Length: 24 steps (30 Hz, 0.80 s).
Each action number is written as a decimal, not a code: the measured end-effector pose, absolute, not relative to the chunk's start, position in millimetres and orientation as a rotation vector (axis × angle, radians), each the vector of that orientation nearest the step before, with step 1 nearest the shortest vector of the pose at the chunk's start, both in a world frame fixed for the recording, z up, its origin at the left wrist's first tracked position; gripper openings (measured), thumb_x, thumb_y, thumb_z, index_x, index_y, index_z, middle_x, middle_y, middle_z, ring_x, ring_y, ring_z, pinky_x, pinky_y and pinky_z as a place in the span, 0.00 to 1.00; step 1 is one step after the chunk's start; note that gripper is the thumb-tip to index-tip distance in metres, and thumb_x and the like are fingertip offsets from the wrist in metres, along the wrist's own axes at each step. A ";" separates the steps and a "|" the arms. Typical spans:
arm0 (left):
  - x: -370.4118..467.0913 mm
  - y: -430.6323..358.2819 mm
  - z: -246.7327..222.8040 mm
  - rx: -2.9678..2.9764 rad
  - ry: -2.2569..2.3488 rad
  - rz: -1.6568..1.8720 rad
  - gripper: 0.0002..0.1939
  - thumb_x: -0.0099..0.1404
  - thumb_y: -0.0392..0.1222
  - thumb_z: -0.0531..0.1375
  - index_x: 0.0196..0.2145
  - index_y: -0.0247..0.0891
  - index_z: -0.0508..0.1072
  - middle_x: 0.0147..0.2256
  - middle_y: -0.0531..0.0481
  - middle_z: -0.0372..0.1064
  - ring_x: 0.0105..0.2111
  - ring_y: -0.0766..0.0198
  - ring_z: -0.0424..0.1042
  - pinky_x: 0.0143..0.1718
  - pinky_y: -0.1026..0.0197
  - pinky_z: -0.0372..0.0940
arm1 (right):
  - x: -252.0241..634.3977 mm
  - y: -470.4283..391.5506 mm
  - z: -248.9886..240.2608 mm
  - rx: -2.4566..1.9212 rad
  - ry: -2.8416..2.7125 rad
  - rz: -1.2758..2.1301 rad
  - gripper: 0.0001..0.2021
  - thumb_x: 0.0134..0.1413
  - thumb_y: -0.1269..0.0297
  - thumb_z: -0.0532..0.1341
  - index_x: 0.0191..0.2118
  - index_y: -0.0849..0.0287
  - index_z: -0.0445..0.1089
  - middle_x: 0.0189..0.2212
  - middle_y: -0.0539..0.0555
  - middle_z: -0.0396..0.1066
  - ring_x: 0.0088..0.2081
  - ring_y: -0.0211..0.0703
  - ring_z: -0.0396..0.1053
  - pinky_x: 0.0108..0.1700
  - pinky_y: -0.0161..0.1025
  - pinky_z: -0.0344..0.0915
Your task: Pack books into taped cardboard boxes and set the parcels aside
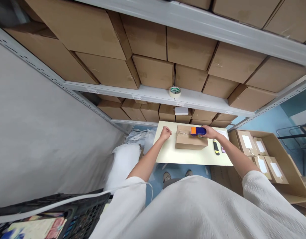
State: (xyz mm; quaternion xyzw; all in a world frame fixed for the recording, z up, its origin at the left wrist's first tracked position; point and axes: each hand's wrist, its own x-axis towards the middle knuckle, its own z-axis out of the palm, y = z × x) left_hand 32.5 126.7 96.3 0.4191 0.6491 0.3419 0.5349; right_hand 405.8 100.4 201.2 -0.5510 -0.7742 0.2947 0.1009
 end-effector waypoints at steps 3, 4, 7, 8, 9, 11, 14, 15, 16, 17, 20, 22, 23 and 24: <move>31.0 122.6 86.6 0.964 1.528 0.828 0.23 0.56 0.31 0.69 0.37 0.46 0.58 0.29 0.60 0.63 0.31 0.62 0.73 0.39 0.59 0.65 | 400.1 98.3 203.4 -1.632 -2.290 0.882 0.24 0.47 0.59 0.77 0.51 0.55 0.77 0.46 0.56 0.80 0.44 0.52 0.76 0.48 0.43 0.70; 31.0 121.9 83.2 0.952 1.526 0.831 0.23 0.56 0.32 0.69 0.37 0.46 0.58 0.29 0.60 0.63 0.31 0.62 0.73 0.38 0.59 0.65 | 398.3 97.7 204.5 -1.630 -2.292 0.877 0.24 0.47 0.59 0.77 0.50 0.55 0.77 0.46 0.57 0.80 0.44 0.53 0.76 0.48 0.44 0.70; 34.2 121.5 72.7 0.919 1.517 0.845 0.23 0.56 0.30 0.69 0.37 0.46 0.58 0.29 0.60 0.64 0.31 0.63 0.73 0.39 0.60 0.66 | 393.9 96.4 208.3 -1.630 -2.304 0.852 0.24 0.47 0.58 0.77 0.50 0.56 0.77 0.46 0.58 0.80 0.45 0.53 0.77 0.48 0.44 0.70; 36.7 121.6 69.0 0.908 1.513 0.849 0.23 0.56 0.30 0.69 0.36 0.46 0.58 0.29 0.60 0.64 0.30 0.63 0.73 0.39 0.60 0.66 | 392.9 96.2 209.4 -1.638 -2.307 0.848 0.24 0.47 0.58 0.77 0.51 0.56 0.77 0.46 0.58 0.80 0.45 0.54 0.77 0.48 0.44 0.70; 40.0 121.6 65.2 0.896 1.509 0.852 0.23 0.56 0.30 0.69 0.36 0.46 0.58 0.29 0.60 0.65 0.30 0.63 0.73 0.39 0.60 0.66 | 392.1 95.9 210.4 -1.649 -2.311 0.845 0.24 0.47 0.58 0.77 0.51 0.56 0.77 0.46 0.58 0.80 0.45 0.54 0.77 0.48 0.44 0.70; 49.1 120.8 57.8 0.883 1.499 0.856 0.23 0.56 0.30 0.70 0.36 0.45 0.58 0.28 0.60 0.65 0.30 0.64 0.73 0.40 0.60 0.66 | 390.8 95.2 211.9 -1.675 -2.314 0.837 0.25 0.48 0.59 0.77 0.52 0.56 0.77 0.47 0.59 0.80 0.45 0.54 0.77 0.49 0.45 0.70; 66.3 118.4 48.8 0.890 1.489 0.851 0.22 0.58 0.32 0.70 0.35 0.45 0.58 0.27 0.61 0.64 0.31 0.63 0.73 0.41 0.61 0.67 | 389.4 94.2 212.7 -1.712 -2.310 0.818 0.26 0.47 0.59 0.77 0.53 0.55 0.76 0.48 0.59 0.80 0.47 0.56 0.77 0.50 0.46 0.70; 71.4 117.5 46.9 0.894 1.491 0.850 0.22 0.58 0.33 0.70 0.35 0.45 0.58 0.27 0.61 0.64 0.31 0.63 0.73 0.42 0.61 0.67 | 389.1 94.0 212.7 -1.721 -2.309 0.811 0.27 0.47 0.59 0.77 0.54 0.55 0.76 0.49 0.59 0.80 0.47 0.56 0.77 0.51 0.46 0.70; 75.4 116.7 45.5 0.898 1.493 0.849 0.21 0.58 0.33 0.70 0.35 0.45 0.59 0.27 0.60 0.64 0.32 0.63 0.73 0.42 0.61 0.67 | 388.7 93.8 212.8 -1.728 -2.308 0.805 0.27 0.47 0.60 0.77 0.54 0.55 0.76 0.49 0.59 0.80 0.47 0.56 0.77 0.51 0.46 0.70; 78.1 115.8 44.8 0.900 1.497 0.849 0.20 0.59 0.33 0.70 0.35 0.45 0.59 0.28 0.60 0.65 0.33 0.63 0.73 0.43 0.61 0.67 | 388.4 93.8 212.9 -1.734 -2.311 0.802 0.27 0.47 0.60 0.77 0.54 0.55 0.76 0.49 0.59 0.80 0.48 0.56 0.77 0.51 0.46 0.70; 77.4 113.0 46.1 0.954 1.557 0.851 0.18 0.59 0.32 0.68 0.34 0.44 0.61 0.31 0.56 0.67 0.37 0.61 0.73 0.46 0.60 0.66 | 387.1 93.8 214.0 -1.729 -2.335 0.797 0.26 0.49 0.60 0.76 0.54 0.57 0.76 0.49 0.59 0.80 0.47 0.56 0.77 0.50 0.45 0.71; 72.4 110.6 49.5 1.045 1.615 0.878 0.17 0.59 0.32 0.68 0.34 0.44 0.63 0.35 0.53 0.70 0.41 0.60 0.74 0.48 0.60 0.66 | 385.5 93.6 215.3 -1.721 -2.362 0.794 0.25 0.49 0.60 0.76 0.54 0.57 0.75 0.49 0.59 0.80 0.47 0.55 0.77 0.50 0.45 0.71; 69.8 109.4 51.9 1.098 1.625 0.899 0.15 0.59 0.32 0.68 0.34 0.44 0.64 0.37 0.52 0.72 0.43 0.59 0.74 0.49 0.60 0.66 | 384.4 93.4 216.1 -1.722 -2.375 0.786 0.25 0.50 0.61 0.76 0.54 0.57 0.75 0.49 0.59 0.80 0.47 0.54 0.77 0.50 0.44 0.71; 67.4 108.1 54.7 1.141 1.616 0.905 0.14 0.60 0.33 0.67 0.35 0.44 0.65 0.38 0.51 0.73 0.44 0.59 0.75 0.49 0.60 0.67 | 383.0 93.0 216.9 -1.730 -2.388 0.769 0.25 0.50 0.61 0.76 0.54 0.57 0.75 0.49 0.59 0.80 0.47 0.54 0.78 0.50 0.44 0.71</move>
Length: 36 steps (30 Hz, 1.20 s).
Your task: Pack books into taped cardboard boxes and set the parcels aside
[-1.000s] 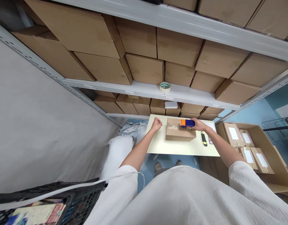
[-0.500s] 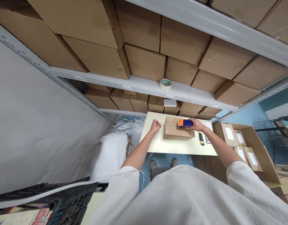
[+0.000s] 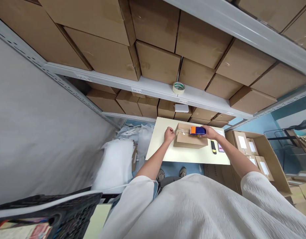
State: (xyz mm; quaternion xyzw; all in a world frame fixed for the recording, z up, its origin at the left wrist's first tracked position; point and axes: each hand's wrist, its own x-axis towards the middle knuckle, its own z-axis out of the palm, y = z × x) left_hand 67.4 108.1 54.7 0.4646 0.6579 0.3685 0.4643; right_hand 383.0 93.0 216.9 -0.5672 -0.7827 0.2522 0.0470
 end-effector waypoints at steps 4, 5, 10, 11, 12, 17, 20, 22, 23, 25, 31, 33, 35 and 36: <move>62.6 104.1 70.7 1.242 1.562 0.717 0.12 0.65 0.35 0.64 0.45 0.44 0.70 0.43 0.48 0.78 0.46 0.55 0.79 0.50 0.56 0.70 | 376.9 91.1 220.1 -1.797 -2.436 0.673 0.21 0.53 0.63 0.74 0.53 0.57 0.75 0.48 0.58 0.81 0.47 0.53 0.78 0.48 0.41 0.71; 62.5 103.5 76.0 1.296 1.572 0.686 0.13 0.66 0.35 0.62 0.48 0.44 0.71 0.46 0.46 0.79 0.48 0.54 0.79 0.51 0.54 0.71 | 375.6 90.6 220.8 -1.816 -2.453 0.651 0.20 0.54 0.63 0.74 0.52 0.57 0.75 0.49 0.58 0.81 0.46 0.53 0.78 0.48 0.40 0.70; 70.8 99.4 106.0 1.861 1.381 0.739 0.27 0.70 0.34 0.56 0.65 0.41 0.67 0.65 0.39 0.70 0.66 0.53 0.70 0.68 0.50 0.63 | 371.8 90.9 224.2 -1.935 -2.572 0.548 0.19 0.58 0.58 0.72 0.53 0.56 0.74 0.49 0.60 0.81 0.46 0.53 0.79 0.43 0.39 0.68; 73.8 98.2 110.8 1.967 1.313 0.674 0.31 0.70 0.36 0.58 0.69 0.40 0.64 0.69 0.38 0.67 0.69 0.51 0.66 0.70 0.49 0.60 | 371.2 91.6 225.0 -1.959 -2.595 0.533 0.20 0.58 0.56 0.72 0.53 0.56 0.73 0.49 0.60 0.82 0.47 0.54 0.79 0.42 0.39 0.67; 76.7 96.8 114.5 2.052 1.264 0.586 0.36 0.69 0.39 0.61 0.73 0.39 0.60 0.72 0.37 0.63 0.72 0.48 0.62 0.73 0.47 0.56 | 370.7 92.5 225.9 -1.979 -2.620 0.522 0.21 0.59 0.55 0.72 0.54 0.56 0.73 0.49 0.60 0.82 0.47 0.54 0.79 0.42 0.39 0.67; 81.7 92.8 119.1 2.196 1.266 0.217 0.49 0.71 0.48 0.63 0.80 0.40 0.43 0.79 0.36 0.43 0.80 0.45 0.42 0.78 0.39 0.37 | 370.0 96.2 233.8 -2.005 -2.762 0.468 0.22 0.61 0.49 0.70 0.53 0.57 0.72 0.51 0.63 0.81 0.48 0.56 0.79 0.45 0.41 0.66; 79.5 94.0 119.1 2.198 1.283 0.138 0.50 0.72 0.50 0.62 0.80 0.41 0.40 0.80 0.37 0.40 0.80 0.47 0.39 0.78 0.39 0.35 | 374.3 95.5 238.9 -1.963 -2.824 0.443 0.21 0.62 0.48 0.69 0.52 0.57 0.72 0.49 0.63 0.82 0.49 0.57 0.79 0.50 0.43 0.65; 78.5 95.1 120.3 2.196 1.295 0.102 0.50 0.72 0.51 0.62 0.80 0.41 0.39 0.80 0.37 0.40 0.80 0.47 0.39 0.78 0.39 0.35 | 381.1 94.1 240.8 -1.936 -2.849 0.452 0.21 0.63 0.47 0.68 0.51 0.57 0.71 0.47 0.63 0.82 0.48 0.58 0.80 0.51 0.45 0.64; 78.3 95.5 121.2 2.196 1.302 0.086 0.50 0.73 0.51 0.62 0.80 0.41 0.39 0.80 0.37 0.40 0.80 0.47 0.39 0.78 0.39 0.35 | 386.1 93.2 241.1 -1.920 -2.861 0.459 0.21 0.63 0.46 0.68 0.51 0.57 0.71 0.46 0.63 0.82 0.48 0.58 0.80 0.51 0.45 0.64; 78.3 95.9 123.0 2.198 1.317 0.055 0.50 0.73 0.51 0.62 0.81 0.40 0.40 0.80 0.37 0.40 0.80 0.47 0.39 0.79 0.39 0.35 | 399.9 91.6 240.6 -1.882 -2.879 0.459 0.21 0.63 0.46 0.67 0.51 0.57 0.71 0.46 0.63 0.82 0.48 0.58 0.80 0.51 0.45 0.63; 78.1 97.4 126.4 2.220 1.334 -0.017 0.49 0.73 0.51 0.61 0.81 0.44 0.39 0.81 0.40 0.38 0.80 0.48 0.38 0.78 0.37 0.37 | 469.9 80.9 234.2 -1.909 -2.887 0.429 0.18 0.63 0.48 0.65 0.49 0.56 0.71 0.48 0.63 0.82 0.47 0.58 0.79 0.52 0.45 0.60; 78.1 98.6 127.3 2.229 1.331 -0.055 0.48 0.73 0.51 0.60 0.81 0.44 0.40 0.81 0.41 0.37 0.81 0.48 0.36 0.78 0.36 0.37 | 499.1 74.1 231.8 -1.921 -2.865 0.438 0.18 0.64 0.48 0.64 0.49 0.56 0.70 0.47 0.63 0.82 0.46 0.57 0.79 0.51 0.45 0.60; 78.6 100.2 128.1 2.234 1.335 -0.088 0.48 0.73 0.52 0.59 0.81 0.44 0.40 0.81 0.41 0.37 0.81 0.48 0.36 0.78 0.35 0.38 | 527.6 67.2 229.0 -1.929 -2.851 0.450 0.17 0.63 0.49 0.64 0.49 0.56 0.70 0.46 0.62 0.82 0.45 0.56 0.79 0.51 0.45 0.59; 79.0 101.0 128.4 2.234 1.343 -0.102 0.48 0.73 0.52 0.59 0.81 0.43 0.40 0.81 0.41 0.37 0.81 0.48 0.36 0.78 0.35 0.38 | 540.9 64.3 227.4 -1.938 -2.843 0.446 0.16 0.63 0.50 0.65 0.49 0.56 0.70 0.46 0.62 0.82 0.45 0.56 0.79 0.51 0.45 0.59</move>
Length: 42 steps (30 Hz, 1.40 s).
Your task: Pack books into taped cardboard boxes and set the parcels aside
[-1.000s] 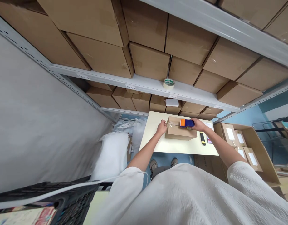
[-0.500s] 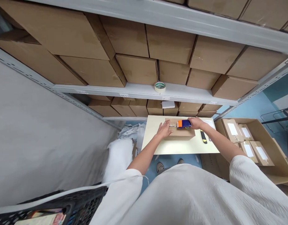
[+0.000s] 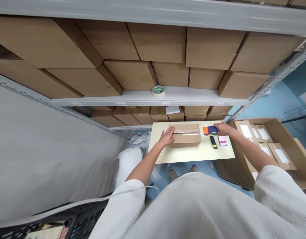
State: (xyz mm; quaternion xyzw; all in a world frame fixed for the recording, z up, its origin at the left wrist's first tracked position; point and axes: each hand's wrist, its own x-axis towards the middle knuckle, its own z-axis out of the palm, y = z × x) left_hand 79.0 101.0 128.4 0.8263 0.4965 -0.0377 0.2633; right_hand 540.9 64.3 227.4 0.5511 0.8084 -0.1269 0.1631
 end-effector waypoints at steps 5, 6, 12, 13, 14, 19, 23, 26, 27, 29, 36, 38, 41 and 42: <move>82.0 102.9 131.1 2.237 1.376 -0.143 0.50 0.72 0.52 0.60 0.81 0.43 0.39 0.81 0.40 0.38 0.80 0.46 0.37 0.78 0.35 0.38 | 585.4 60.1 216.3 1.606 2.297 -0.320 0.18 0.65 0.49 0.64 0.50 0.57 0.69 0.44 0.64 0.82 0.45 0.58 0.78 0.51 0.46 0.58; 82.7 102.8 132.1 2.234 1.382 -0.154 0.50 0.71 0.52 0.60 0.81 0.43 0.39 0.81 0.40 0.38 0.80 0.46 0.37 0.78 0.35 0.38 | 588.9 61.0 213.1 1.604 2.291 -0.319 0.18 0.65 0.49 0.64 0.50 0.57 0.69 0.44 0.64 0.82 0.45 0.58 0.78 0.51 0.46 0.57; 86.2 101.2 138.1 2.201 1.420 -0.181 0.50 0.71 0.51 0.60 0.81 0.44 0.40 0.81 0.41 0.38 0.81 0.47 0.36 0.78 0.34 0.36 | 578.6 67.7 186.8 1.608 2.202 -0.333 0.17 0.63 0.56 0.64 0.53 0.58 0.70 0.49 0.67 0.80 0.47 0.59 0.77 0.54 0.48 0.56; 86.7 101.2 138.3 2.193 1.424 -0.177 0.50 0.70 0.50 0.60 0.81 0.44 0.40 0.81 0.41 0.38 0.81 0.47 0.36 0.78 0.34 0.36 | 572.8 68.8 181.8 1.608 2.177 -0.331 0.17 0.63 0.57 0.65 0.53 0.59 0.70 0.49 0.68 0.80 0.48 0.59 0.77 0.55 0.49 0.56; 87.1 101.3 138.2 2.186 1.428 -0.172 0.50 0.70 0.50 0.61 0.81 0.44 0.40 0.81 0.41 0.38 0.81 0.47 0.36 0.78 0.33 0.36 | 566.2 70.1 176.9 1.607 2.152 -0.328 0.18 0.62 0.58 0.65 0.54 0.59 0.70 0.50 0.69 0.80 0.49 0.60 0.77 0.56 0.50 0.55; 89.1 102.4 134.9 2.163 1.437 -0.134 0.52 0.68 0.49 0.63 0.81 0.47 0.40 0.81 0.41 0.39 0.80 0.45 0.36 0.77 0.34 0.40 | 525.8 81.0 157.9 1.580 2.100 -0.298 0.21 0.60 0.63 0.67 0.57 0.61 0.70 0.51 0.71 0.79 0.50 0.62 0.78 0.60 0.53 0.54; 89.9 103.6 132.0 2.143 1.439 -0.129 0.53 0.68 0.48 0.64 0.81 0.47 0.40 0.81 0.41 0.39 0.80 0.45 0.35 0.77 0.34 0.44 | 501.6 91.3 152.5 1.572 2.093 -0.303 0.23 0.57 0.65 0.69 0.57 0.62 0.70 0.51 0.71 0.80 0.51 0.63 0.78 0.62 0.54 0.54; 89.8 104.4 130.0 2.140 1.433 -0.110 0.53 0.68 0.48 0.65 0.81 0.47 0.40 0.81 0.40 0.38 0.80 0.45 0.36 0.77 0.36 0.44 | 493.4 98.5 153.1 1.565 2.066 -0.311 0.24 0.55 0.65 0.70 0.57 0.62 0.72 0.49 0.71 0.80 0.50 0.64 0.79 0.62 0.55 0.54; 89.8 104.5 129.6 2.139 1.430 -0.103 0.53 0.68 0.47 0.65 0.81 0.47 0.41 0.81 0.40 0.39 0.80 0.44 0.36 0.77 0.36 0.44 | 491.6 100.8 153.7 1.559 2.057 -0.311 0.23 0.54 0.65 0.70 0.56 0.62 0.72 0.49 0.71 0.81 0.50 0.64 0.79 0.63 0.56 0.55; 89.8 104.3 129.5 2.140 1.424 -0.096 0.53 0.68 0.47 0.65 0.81 0.46 0.41 0.81 0.40 0.39 0.80 0.44 0.36 0.77 0.37 0.44 | 487.2 105.2 154.1 1.552 2.047 -0.316 0.22 0.53 0.62 0.70 0.54 0.60 0.74 0.47 0.69 0.81 0.50 0.64 0.80 0.63 0.58 0.56; 90.3 102.1 135.0 2.150 1.410 -0.095 0.52 0.68 0.46 0.64 0.80 0.44 0.41 0.80 0.39 0.39 0.80 0.45 0.37 0.77 0.38 0.45 | 462.9 109.2 146.6 1.561 1.988 -0.373 0.16 0.43 0.61 0.75 0.40 0.57 0.78 0.38 0.65 0.81 0.46 0.66 0.81 0.57 0.60 0.65; 90.4 102.2 135.8 2.144 1.408 -0.097 0.52 0.68 0.46 0.65 0.80 0.45 0.41 0.80 0.38 0.39 0.80 0.45 0.37 0.77 0.37 0.45 | 470.9 108.8 149.0 1.587 1.941 -0.439 0.18 0.41 0.59 0.77 0.40 0.58 0.78 0.37 0.64 0.81 0.44 0.63 0.82 0.56 0.58 0.67; 90.7 102.9 135.5 2.137 1.418 -0.094 0.53 0.68 0.46 0.66 0.80 0.45 0.41 0.80 0.37 0.39 0.80 0.44 0.37 0.77 0.36 0.45 | 504.6 106.4 162.5 1.740 1.862 -0.669 0.22 0.45 0.47 0.76 0.39 0.59 0.78 0.33 0.61 0.80 0.38 0.58 0.80 0.47 0.52 0.72; 91.0 103.1 135.2 2.135 1.423 -0.092 0.53 0.68 0.46 0.66 0.80 0.45 0.41 0.80 0.38 0.39 0.80 0.44 0.37 0.77 0.36 0.45 | 518.7 104.0 169.2 1.807 1.878 -0.759 0.24 0.49 0.42 0.73 0.39 0.60 0.78 0.32 0.62 0.79 0.36 0.56 0.79 0.44 0.50 0.73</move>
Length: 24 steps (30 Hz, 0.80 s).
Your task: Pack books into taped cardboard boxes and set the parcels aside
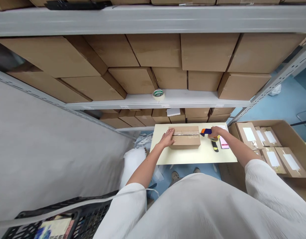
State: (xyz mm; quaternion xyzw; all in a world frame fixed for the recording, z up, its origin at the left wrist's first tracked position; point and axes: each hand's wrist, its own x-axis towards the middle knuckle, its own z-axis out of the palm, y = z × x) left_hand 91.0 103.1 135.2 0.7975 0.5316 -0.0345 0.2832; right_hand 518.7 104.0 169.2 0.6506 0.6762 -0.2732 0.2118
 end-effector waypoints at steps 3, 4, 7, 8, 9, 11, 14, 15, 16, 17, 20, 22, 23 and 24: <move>91.7 103.9 134.6 2.139 1.425 -0.081 0.53 0.67 0.46 0.65 0.80 0.45 0.42 0.80 0.39 0.40 0.80 0.45 0.37 0.77 0.36 0.47 | 554.7 92.0 192.1 2.034 1.914 -1.027 0.32 0.63 0.33 0.59 0.46 0.62 0.77 0.34 0.64 0.80 0.34 0.55 0.77 0.39 0.48 0.73; 91.9 104.2 134.6 2.144 1.425 -0.077 0.53 0.67 0.46 0.65 0.80 0.45 0.43 0.80 0.38 0.40 0.80 0.45 0.38 0.76 0.36 0.47 | 562.0 87.5 200.2 2.091 1.943 -1.109 0.33 0.67 0.33 0.54 0.48 0.63 0.77 0.36 0.65 0.80 0.36 0.55 0.76 0.40 0.47 0.73; 92.1 105.7 134.5 2.154 1.424 -0.066 0.53 0.66 0.46 0.66 0.80 0.44 0.44 0.80 0.38 0.42 0.80 0.45 0.39 0.76 0.38 0.48 | 566.8 80.7 224.9 2.161 2.089 -1.262 0.29 0.74 0.45 0.44 0.52 0.60 0.75 0.43 0.62 0.81 0.42 0.55 0.76 0.44 0.46 0.73; 92.2 106.1 134.5 2.152 1.426 -0.062 0.53 0.66 0.46 0.66 0.80 0.43 0.44 0.80 0.37 0.42 0.80 0.45 0.40 0.76 0.39 0.48 | 563.5 81.7 233.3 2.168 2.150 -1.274 0.27 0.74 0.49 0.44 0.52 0.60 0.75 0.45 0.61 0.81 0.44 0.55 0.75 0.46 0.45 0.73; 92.3 106.5 134.4 2.150 1.427 -0.056 0.53 0.66 0.46 0.66 0.80 0.43 0.44 0.80 0.37 0.42 0.80 0.44 0.40 0.76 0.39 0.48 | 558.6 84.4 241.8 2.179 2.211 -1.266 0.25 0.74 0.51 0.44 0.52 0.59 0.75 0.47 0.60 0.81 0.46 0.55 0.75 0.48 0.45 0.72; 92.7 107.0 134.4 2.147 1.430 -0.042 0.52 0.65 0.45 0.66 0.79 0.43 0.45 0.80 0.37 0.43 0.80 0.44 0.41 0.76 0.39 0.48 | 545.0 94.1 258.4 2.186 2.365 -1.206 0.23 0.73 0.52 0.47 0.55 0.59 0.73 0.51 0.59 0.80 0.50 0.55 0.74 0.53 0.45 0.71; 93.7 106.7 134.9 2.135 1.441 -0.031 0.52 0.65 0.45 0.66 0.79 0.44 0.46 0.79 0.37 0.44 0.80 0.44 0.42 0.76 0.38 0.48 | 520.0 115.7 280.1 2.140 2.629 -0.928 0.25 0.74 0.49 0.49 0.63 0.59 0.69 0.54 0.60 0.79 0.51 0.57 0.73 0.57 0.49 0.68; 94.0 106.4 135.3 2.130 1.441 -0.031 0.52 0.65 0.45 0.66 0.79 0.44 0.46 0.79 0.37 0.44 0.80 0.43 0.42 0.76 0.38 0.49 | 511.0 124.3 285.9 2.115 2.711 -0.779 0.26 0.75 0.47 0.49 0.65 0.59 0.68 0.56 0.62 0.78 0.52 0.58 0.73 0.58 0.50 0.67; 94.2 105.9 135.7 2.125 1.442 -0.035 0.52 0.65 0.45 0.66 0.79 0.44 0.46 0.79 0.37 0.44 0.80 0.43 0.41 0.76 0.37 0.49 | 501.8 133.3 290.9 2.089 2.780 -0.616 0.27 0.76 0.47 0.48 0.66 0.59 0.67 0.58 0.64 0.77 0.54 0.60 0.72 0.59 0.52 0.65; 94.2 105.2 136.1 2.123 1.441 -0.037 0.52 0.65 0.45 0.66 0.79 0.44 0.45 0.79 0.37 0.44 0.80 0.43 0.41 0.76 0.36 0.48 | 492.4 142.8 295.2 2.065 2.828 -0.458 0.28 0.76 0.46 0.47 0.67 0.60 0.67 0.60 0.66 0.75 0.56 0.62 0.71 0.61 0.54 0.64; 93.1 102.2 137.2 2.130 1.432 -0.032 0.52 0.66 0.45 0.66 0.80 0.46 0.45 0.80 0.36 0.42 0.80 0.43 0.40 0.76 0.35 0.47 | 462.9 173.0 303.9 2.026 2.862 -0.122 0.28 0.77 0.50 0.46 0.68 0.61 0.67 0.64 0.69 0.72 0.62 0.65 0.67 0.63 0.57 0.60; 91.4 99.5 137.5 2.142 1.412 -0.027 0.52 0.66 0.44 0.66 0.80 0.47 0.45 0.80 0.37 0.42 0.80 0.44 0.40 0.76 0.34 0.45 | 442.4 192.5 307.1 2.022 2.834 -0.012 0.27 0.77 0.53 0.46 0.68 0.62 0.67 0.65 0.69 0.71 0.62 0.66 0.66 0.63 0.58 0.58; 90.3 98.1 137.6 2.144 1.410 -0.022 0.51 0.66 0.44 0.66 0.80 0.47 0.45 0.80 0.38 0.42 0.80 0.44 0.39 0.76 0.34 0.45 | 432.4 201.6 308.1 2.020 2.816 0.025 0.27 0.77 0.54 0.46 0.68 0.62 0.67 0.65 0.70 0.71 0.62 0.67 0.66 0.62 0.59 0.58; 89.1 96.8 137.5 2.144 1.409 -0.018 0.51 0.66 0.43 0.66 0.80 0.48 0.45 0.80 0.39 0.42 0.80 0.44 0.39 0.76 0.33 0.44 | 422.7 210.1 308.7 2.016 2.797 0.054 0.27 0.77 0.55 0.46 0.68 0.62 0.67 0.65 0.70 0.71 0.62 0.67 0.66 0.62 0.59 0.58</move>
